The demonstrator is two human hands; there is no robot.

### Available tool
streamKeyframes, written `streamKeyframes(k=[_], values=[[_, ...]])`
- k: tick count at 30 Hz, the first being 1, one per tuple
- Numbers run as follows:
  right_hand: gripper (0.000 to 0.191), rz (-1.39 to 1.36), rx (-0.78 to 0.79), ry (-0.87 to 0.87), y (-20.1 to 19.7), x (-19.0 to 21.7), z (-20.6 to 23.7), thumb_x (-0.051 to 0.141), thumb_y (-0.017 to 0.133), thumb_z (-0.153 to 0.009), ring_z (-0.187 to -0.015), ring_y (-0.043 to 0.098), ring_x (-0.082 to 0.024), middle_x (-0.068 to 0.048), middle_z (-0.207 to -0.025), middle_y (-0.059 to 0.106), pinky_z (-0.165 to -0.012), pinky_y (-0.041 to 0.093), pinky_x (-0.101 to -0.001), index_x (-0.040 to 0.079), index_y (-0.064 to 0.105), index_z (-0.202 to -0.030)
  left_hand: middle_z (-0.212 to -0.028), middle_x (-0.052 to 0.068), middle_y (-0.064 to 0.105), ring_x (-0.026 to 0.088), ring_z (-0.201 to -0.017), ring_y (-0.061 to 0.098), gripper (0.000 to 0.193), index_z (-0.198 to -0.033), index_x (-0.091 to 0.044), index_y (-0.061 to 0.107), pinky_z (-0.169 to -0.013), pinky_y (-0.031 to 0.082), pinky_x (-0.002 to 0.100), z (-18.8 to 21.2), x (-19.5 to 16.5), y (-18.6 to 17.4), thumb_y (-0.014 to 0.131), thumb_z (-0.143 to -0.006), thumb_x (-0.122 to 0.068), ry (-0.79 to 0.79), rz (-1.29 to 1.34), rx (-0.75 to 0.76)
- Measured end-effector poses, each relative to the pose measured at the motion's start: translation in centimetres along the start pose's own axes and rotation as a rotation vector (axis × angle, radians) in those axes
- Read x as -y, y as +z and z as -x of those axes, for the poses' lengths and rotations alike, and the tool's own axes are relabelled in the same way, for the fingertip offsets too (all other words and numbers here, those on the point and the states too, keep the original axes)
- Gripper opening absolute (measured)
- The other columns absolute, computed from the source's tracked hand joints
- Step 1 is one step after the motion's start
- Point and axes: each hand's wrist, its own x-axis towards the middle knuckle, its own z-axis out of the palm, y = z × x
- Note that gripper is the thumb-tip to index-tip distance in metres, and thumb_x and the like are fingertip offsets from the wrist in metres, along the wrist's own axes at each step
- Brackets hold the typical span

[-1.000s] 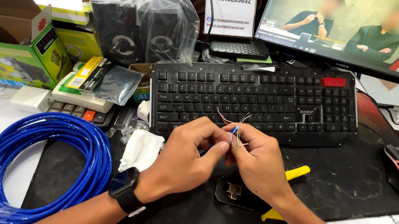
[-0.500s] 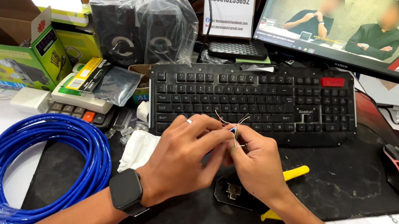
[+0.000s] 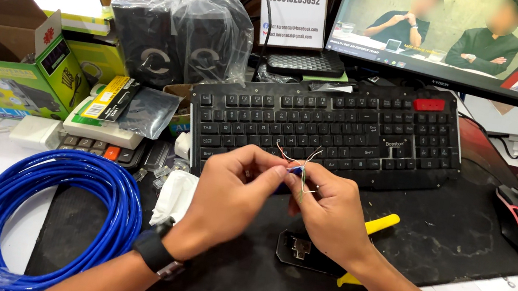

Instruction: The person sits at a desk and prepares a blue ethernet cable, using yellow-handled crimping pliers to cut and strip the cable end. They separate and straighten the colored inner wires, trim them, and thread them into an RJ45 connector, working on the cable end throughout the clip.

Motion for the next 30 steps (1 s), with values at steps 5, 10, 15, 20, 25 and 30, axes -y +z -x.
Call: streamKeyframes(k=[5, 10, 15, 20, 25, 30], values=[[0.019, -0.037, 0.013, -0.062, -0.2, -0.1, 0.0, 0.009, 0.062, -0.098, -0.062, 0.065, -0.006, 0.000, -0.082, 0.075, -0.053, 0.051, -0.0220, 0.004, 0.073, -0.113, -0.089, 0.009, 0.076, 0.008, -0.068, 0.058, 0.015, -0.099, 0.005, 0.073, -0.063, 0.045, 0.024, -1.0, 1.0, -1.2, 0.067, -0.095, -0.008, -0.247, 0.442, 0.109], [0.020, -0.072, 0.009, -0.073, -0.2, -0.4, 0.1, 0.007, 0.060, -0.099, -0.063, 0.066, -0.006, -0.002, -0.079, 0.074, -0.055, 0.052, -0.0220, 0.003, 0.073, -0.113, -0.093, 0.011, 0.076, 0.010, -0.072, 0.063, 0.015, -0.100, 0.004, 0.071, -0.066, 0.049, 0.025, -1.1, 0.7, -1.5, 0.064, -0.095, -0.008, -0.376, 0.578, 0.193], [0.018, -0.070, 0.005, -0.127, -0.2, -0.7, 0.2, 0.006, 0.059, -0.099, -0.063, 0.065, -0.006, 0.000, -0.080, 0.071, -0.054, 0.050, -0.0221, 0.002, 0.072, -0.111, -0.085, 0.005, 0.073, 0.008, -0.062, 0.059, 0.012, -0.096, 0.000, 0.072, -0.056, 0.046, 0.024, -0.8, -0.2, -0.6, 0.066, -0.096, -0.011, -0.139, 0.046, 0.116], [0.017, -0.053, -0.030, -0.090, -0.2, -1.1, 0.1, 0.005, 0.060, -0.099, -0.062, 0.062, -0.006, -0.002, -0.070, 0.066, -0.054, 0.050, -0.0227, 0.002, 0.073, -0.110, -0.078, 0.002, 0.065, 0.007, -0.061, 0.055, 0.008, -0.091, -0.002, 0.070, -0.053, 0.044, 0.025, 0.4, -0.7, -0.3, 0.071, -0.091, -0.009, 0.210, -0.357, 0.048], [0.020, -0.077, -0.020, -0.100, -0.2, -1.4, 0.1, 0.001, 0.059, -0.096, -0.064, 0.061, -0.005, -0.001, -0.074, 0.069, -0.056, 0.053, -0.0228, 0.001, 0.072, -0.111, -0.083, 0.003, 0.066, 0.011, -0.065, 0.057, 0.004, -0.088, -0.001, 0.068, -0.058, 0.047, 0.026, 1.0, -1.0, 0.0, 0.070, -0.090, -0.005, 0.350, -0.323, 0.179], [0.022, -0.046, -0.019, -0.130, -0.2, -1.2, 0.0, -0.003, 0.059, -0.093, -0.065, 0.064, -0.005, -0.003, -0.076, 0.073, -0.057, 0.055, -0.0231, 0.000, 0.072, -0.110, -0.083, 0.005, 0.066, 0.014, -0.066, 0.060, 0.007, -0.094, -0.004, 0.071, -0.060, 0.049, 0.027, 1.1, -1.4, 0.0, 0.073, -0.088, -0.005, 0.448, -0.408, 0.159]])
